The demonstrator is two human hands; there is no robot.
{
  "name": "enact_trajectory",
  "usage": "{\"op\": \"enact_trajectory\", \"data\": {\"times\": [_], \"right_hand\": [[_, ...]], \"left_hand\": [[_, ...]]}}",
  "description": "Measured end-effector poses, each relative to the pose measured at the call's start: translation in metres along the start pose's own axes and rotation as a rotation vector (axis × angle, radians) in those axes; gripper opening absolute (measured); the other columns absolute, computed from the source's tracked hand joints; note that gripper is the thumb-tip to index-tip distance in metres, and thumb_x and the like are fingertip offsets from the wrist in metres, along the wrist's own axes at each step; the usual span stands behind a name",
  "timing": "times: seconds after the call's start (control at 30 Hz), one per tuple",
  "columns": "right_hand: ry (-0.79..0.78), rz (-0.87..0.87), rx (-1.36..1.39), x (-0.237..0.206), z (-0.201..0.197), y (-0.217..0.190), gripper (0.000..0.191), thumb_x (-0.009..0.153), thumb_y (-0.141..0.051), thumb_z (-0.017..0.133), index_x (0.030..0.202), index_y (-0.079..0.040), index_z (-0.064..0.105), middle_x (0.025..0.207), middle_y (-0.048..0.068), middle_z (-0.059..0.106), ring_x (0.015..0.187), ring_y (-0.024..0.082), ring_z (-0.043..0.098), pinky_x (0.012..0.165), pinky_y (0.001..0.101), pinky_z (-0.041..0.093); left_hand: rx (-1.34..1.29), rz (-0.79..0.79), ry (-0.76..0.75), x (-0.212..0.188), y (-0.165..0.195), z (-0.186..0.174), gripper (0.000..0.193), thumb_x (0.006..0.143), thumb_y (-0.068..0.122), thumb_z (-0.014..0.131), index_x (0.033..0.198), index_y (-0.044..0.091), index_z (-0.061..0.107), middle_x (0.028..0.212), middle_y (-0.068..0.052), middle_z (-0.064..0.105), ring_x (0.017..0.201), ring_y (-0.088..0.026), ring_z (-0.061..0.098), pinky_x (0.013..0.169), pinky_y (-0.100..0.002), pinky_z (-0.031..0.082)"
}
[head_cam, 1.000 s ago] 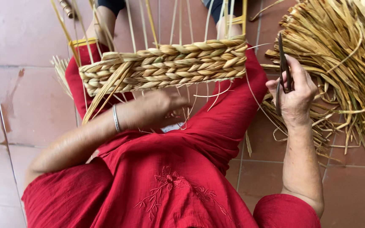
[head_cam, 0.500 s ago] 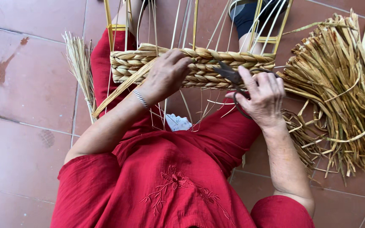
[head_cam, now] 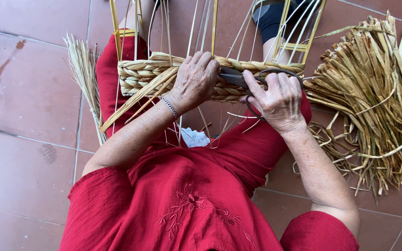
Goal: The person sits on a tiled floor and weaves dried palm or grass strands around a bamboo frame to form a basket, braiding the strands over and under the frame spokes. They occasionally pull new strands from a pile beside them and use scissors to trim the woven material.
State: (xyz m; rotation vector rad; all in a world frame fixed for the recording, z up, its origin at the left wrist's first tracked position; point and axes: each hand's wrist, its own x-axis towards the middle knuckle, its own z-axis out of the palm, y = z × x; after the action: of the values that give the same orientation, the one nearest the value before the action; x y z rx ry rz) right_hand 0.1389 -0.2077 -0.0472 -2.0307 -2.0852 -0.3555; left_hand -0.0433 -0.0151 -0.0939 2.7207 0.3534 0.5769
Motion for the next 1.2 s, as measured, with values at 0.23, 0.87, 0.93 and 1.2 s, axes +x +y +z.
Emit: {"op": "enact_trajectory", "data": {"times": [0.23, 0.87, 0.93, 1.2], "right_hand": [[0.037, -0.048, -0.115, 0.001, 0.008, -0.002, 0.07, 0.085, -0.047, 0.082, 0.146, -0.016, 0.065, 0.09, 0.006, 0.052, 0.08, 0.023, 0.055, 0.068, 0.0403, 0.041], [-0.029, -0.105, -0.172, 0.022, 0.022, 0.003, 0.068, 0.09, -0.053, 0.075, 0.146, -0.017, 0.067, 0.088, 0.006, 0.055, 0.077, 0.025, 0.056, 0.071, 0.0415, 0.041], [-0.047, -0.115, -0.159, 0.021, 0.026, 0.004, 0.069, 0.092, -0.056, 0.076, 0.146, -0.014, 0.067, 0.083, 0.006, 0.052, 0.072, 0.024, 0.054, 0.069, 0.0413, 0.041], [-0.068, 0.025, 0.078, 0.024, 0.011, -0.001, 0.07, 0.086, -0.055, 0.083, 0.14, -0.014, 0.068, 0.081, 0.006, 0.052, 0.074, 0.026, 0.057, 0.069, 0.0429, 0.042]], "left_hand": [[-0.023, -0.008, -0.006, 0.004, 0.003, 0.006, 0.016, 0.086, 0.009, 0.068, 0.097, 0.005, 0.057, 0.097, -0.011, 0.056, 0.094, -0.029, 0.058, 0.079, -0.043, 0.048], [-0.061, -0.047, 0.146, 0.019, -0.009, 0.03, 0.025, 0.082, 0.021, 0.07, 0.092, 0.003, 0.057, 0.091, -0.013, 0.055, 0.087, -0.03, 0.058, 0.073, -0.042, 0.05], [-0.073, -0.078, 0.164, 0.023, -0.008, 0.023, 0.021, 0.084, 0.018, 0.069, 0.092, 0.004, 0.057, 0.092, -0.013, 0.055, 0.089, -0.03, 0.059, 0.072, -0.043, 0.051], [-0.301, -0.047, -0.092, -0.043, 0.014, -0.057, 0.037, 0.087, 0.003, 0.064, 0.123, 0.001, 0.056, 0.104, -0.012, 0.061, 0.102, -0.031, 0.064, 0.081, -0.042, 0.052]]}}
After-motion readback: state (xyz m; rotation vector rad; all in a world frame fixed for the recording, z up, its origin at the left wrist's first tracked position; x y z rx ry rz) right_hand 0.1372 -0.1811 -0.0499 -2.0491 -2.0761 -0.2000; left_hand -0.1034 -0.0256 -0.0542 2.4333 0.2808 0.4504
